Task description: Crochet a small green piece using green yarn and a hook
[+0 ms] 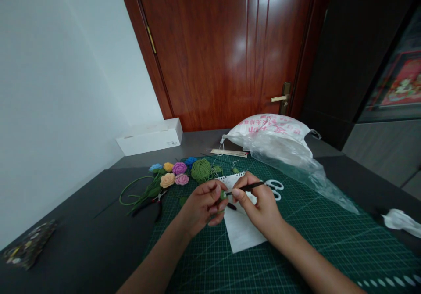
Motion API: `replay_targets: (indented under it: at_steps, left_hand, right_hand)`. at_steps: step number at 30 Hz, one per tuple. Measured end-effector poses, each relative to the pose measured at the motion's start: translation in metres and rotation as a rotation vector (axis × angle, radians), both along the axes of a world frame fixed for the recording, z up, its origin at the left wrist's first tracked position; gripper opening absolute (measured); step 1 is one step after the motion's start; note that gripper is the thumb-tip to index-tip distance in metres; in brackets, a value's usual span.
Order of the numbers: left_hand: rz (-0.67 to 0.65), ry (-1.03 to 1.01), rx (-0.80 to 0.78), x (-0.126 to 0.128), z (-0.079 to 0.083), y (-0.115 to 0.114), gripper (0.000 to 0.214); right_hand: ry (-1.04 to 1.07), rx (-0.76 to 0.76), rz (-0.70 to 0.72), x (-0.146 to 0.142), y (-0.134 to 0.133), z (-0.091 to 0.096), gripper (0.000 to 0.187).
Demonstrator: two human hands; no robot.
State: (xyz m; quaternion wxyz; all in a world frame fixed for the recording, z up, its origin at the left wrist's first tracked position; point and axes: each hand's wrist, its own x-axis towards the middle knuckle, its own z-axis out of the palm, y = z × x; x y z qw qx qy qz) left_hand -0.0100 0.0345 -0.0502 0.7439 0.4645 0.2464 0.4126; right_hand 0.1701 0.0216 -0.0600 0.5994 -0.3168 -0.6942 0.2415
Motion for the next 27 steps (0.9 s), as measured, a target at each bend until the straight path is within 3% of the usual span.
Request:
replay_targets:
  at_steps: [5,27]
  left_hand:
    - [0.092,-0.034,-0.010,-0.0013,0.0013,0.0003,0.020]
    - [0.079,-0.053,-0.025,0.0019,0.0008,-0.0048,0.022]
  right_hand:
    - [0.209,-0.109,-0.032,0.0028,0.0003,-0.0013,0.019]
    - [0.265,-0.160,-0.021,-0.0039,-0.0020,-0.0033,0.026]
